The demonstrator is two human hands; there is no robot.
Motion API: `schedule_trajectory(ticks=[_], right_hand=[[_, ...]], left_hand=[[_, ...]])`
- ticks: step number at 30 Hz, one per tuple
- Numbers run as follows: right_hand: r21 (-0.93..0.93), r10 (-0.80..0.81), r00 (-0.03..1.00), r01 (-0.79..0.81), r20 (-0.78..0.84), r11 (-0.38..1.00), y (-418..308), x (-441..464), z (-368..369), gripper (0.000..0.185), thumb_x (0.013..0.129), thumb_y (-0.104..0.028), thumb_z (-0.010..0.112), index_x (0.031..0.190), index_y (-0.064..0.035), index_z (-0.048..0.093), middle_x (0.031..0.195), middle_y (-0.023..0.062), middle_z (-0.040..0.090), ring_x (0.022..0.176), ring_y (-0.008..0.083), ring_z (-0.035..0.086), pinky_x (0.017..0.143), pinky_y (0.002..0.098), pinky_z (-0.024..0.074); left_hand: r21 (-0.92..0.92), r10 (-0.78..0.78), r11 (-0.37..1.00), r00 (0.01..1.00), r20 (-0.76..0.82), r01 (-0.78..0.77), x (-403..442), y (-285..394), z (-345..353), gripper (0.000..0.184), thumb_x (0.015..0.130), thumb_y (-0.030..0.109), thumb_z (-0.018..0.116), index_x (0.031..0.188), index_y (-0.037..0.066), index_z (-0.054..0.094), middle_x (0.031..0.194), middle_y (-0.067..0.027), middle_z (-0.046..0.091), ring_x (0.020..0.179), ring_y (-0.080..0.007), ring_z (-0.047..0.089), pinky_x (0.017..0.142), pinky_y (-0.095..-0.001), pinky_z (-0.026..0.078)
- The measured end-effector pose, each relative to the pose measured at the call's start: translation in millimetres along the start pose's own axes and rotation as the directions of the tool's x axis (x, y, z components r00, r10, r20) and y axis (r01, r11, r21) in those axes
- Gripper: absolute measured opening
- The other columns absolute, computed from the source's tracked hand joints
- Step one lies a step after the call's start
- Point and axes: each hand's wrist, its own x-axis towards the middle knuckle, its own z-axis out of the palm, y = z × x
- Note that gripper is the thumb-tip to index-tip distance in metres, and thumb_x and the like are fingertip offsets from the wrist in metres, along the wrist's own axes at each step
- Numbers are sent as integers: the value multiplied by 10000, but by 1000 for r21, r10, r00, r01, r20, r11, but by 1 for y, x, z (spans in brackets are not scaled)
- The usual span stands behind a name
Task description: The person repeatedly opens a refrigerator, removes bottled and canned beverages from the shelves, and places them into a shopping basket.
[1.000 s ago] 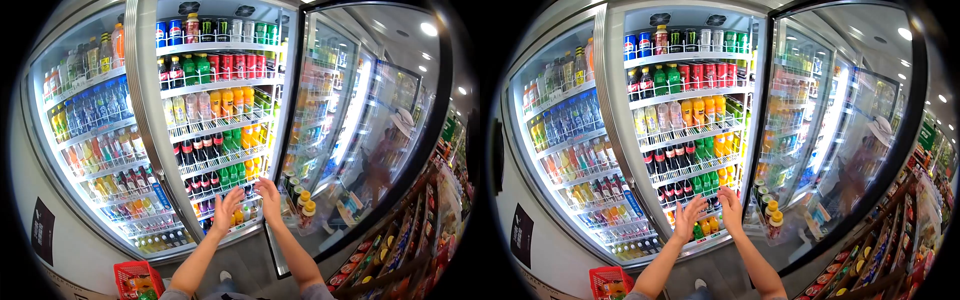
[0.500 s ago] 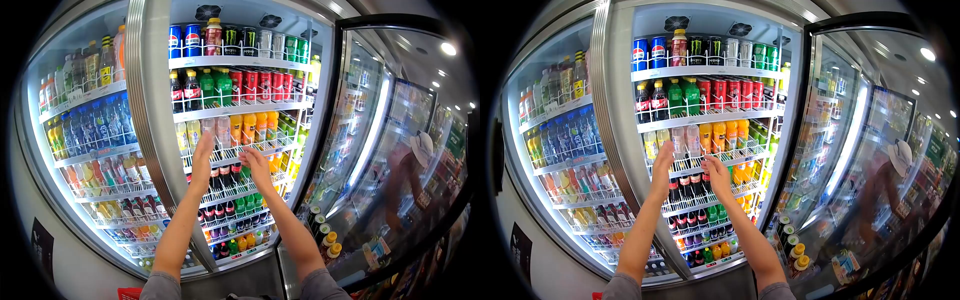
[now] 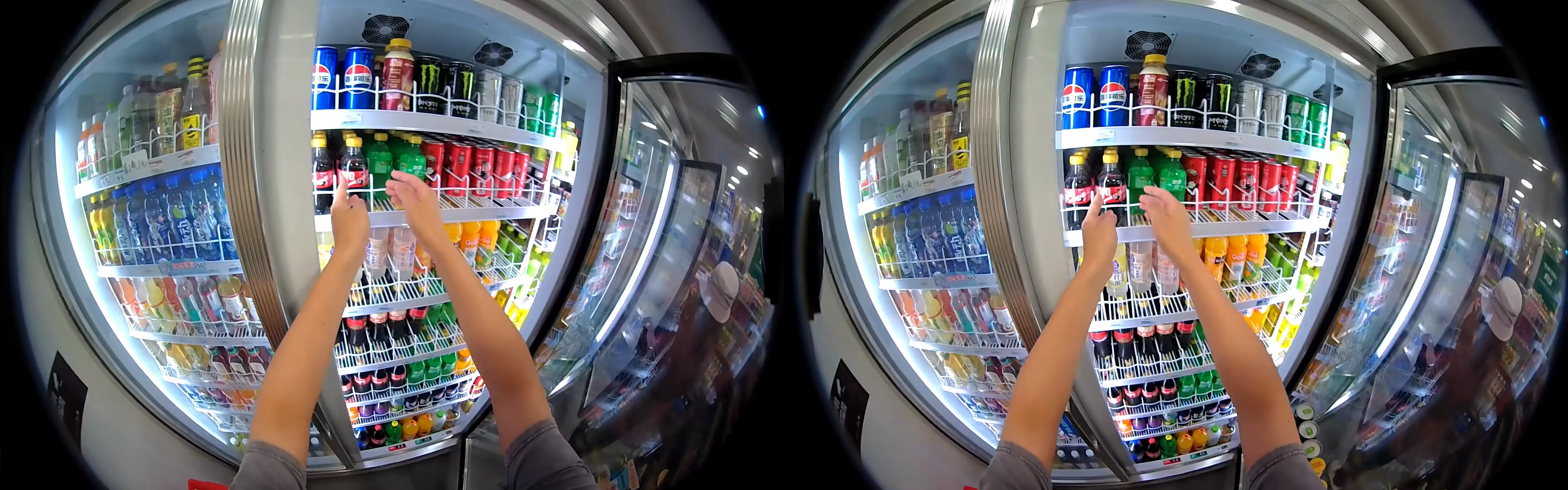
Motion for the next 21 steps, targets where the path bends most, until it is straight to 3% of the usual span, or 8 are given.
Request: schedule_trajectory(ticks=[1,2,3,10,12,14,18,21], right_hand=[[-113,-61,998,61,1,992,2,14,5,373,976,-195,524,1269,35,549,1144,147,661,1029,192,640,888,294,501],[-223,-126,992,124,8,967,4,29,10,388,982,-199,523,1286,41,535,1169,140,653,1062,188,631,908,289,493],[-217,-180,983,170,-31,961,10,45,19,405,952,-232,577,1248,44,556,1130,201,674,1048,225,664,896,305,504],[-531,-68,997,42,-29,846,38,98,54,711,834,-479,693,1250,79,547,1106,252,664,1018,319,666,864,364,512],[-518,-121,991,129,50,846,30,100,64,507,830,-442,706,993,38,682,863,152,722,811,269,703,754,353,532],[-531,-119,993,106,11,840,21,93,67,441,835,-396,711,951,29,691,824,146,720,758,251,700,711,335,530],[-549,-286,958,253,28,797,5,82,66,344,840,-308,725,940,18,682,773,98,709,691,161,661,663,299,508],[-267,-257,965,233,-57,935,-11,65,62,280,904,-164,689,1097,30,629,933,28,682,821,56,598,752,216,476]], left_hand=[[-6,62,998,997,-52,-62,6,-6,1,559,897,22,428,1452,-11,378,970,-86,590,698,-100,498,624,-273,431],[-52,51,997,998,-48,-53,9,-10,1,561,898,16,423,1455,-12,371,972,-84,592,720,-106,516,641,-276,438],[-36,46,998,999,-29,-47,9,-10,-2,565,897,19,425,1458,-12,366,1004,-91,592,739,-103,516,662,-273,441],[-17,-51,999,997,65,52,13,-17,-10,625,894,-21,425,1503,36,298,1416,-130,499,1106,-167,605,949,-274,432],[-41,-23,999,998,56,25,13,-22,-11,632,896,-22,417,1510,40,282,1382,-148,527,1110,-171,602,952,-275,431],[-18,13,1000,998,62,-12,16,-34,-14,628,911,-3,418,1517,45,261,1272,-186,597,1089,-189,600,953,-283,431],[25,56,998,997,50,-57,10,-25,-15,631,909,39,483,1507,35,282,1230,-167,587,1090,-196,578,954,-305,431],[209,229,950,973,40,-232,8,-28,-16,702,873,106,609,1487,3,284,1371,-194,430,1249,-291,460,1037,-370,383]])
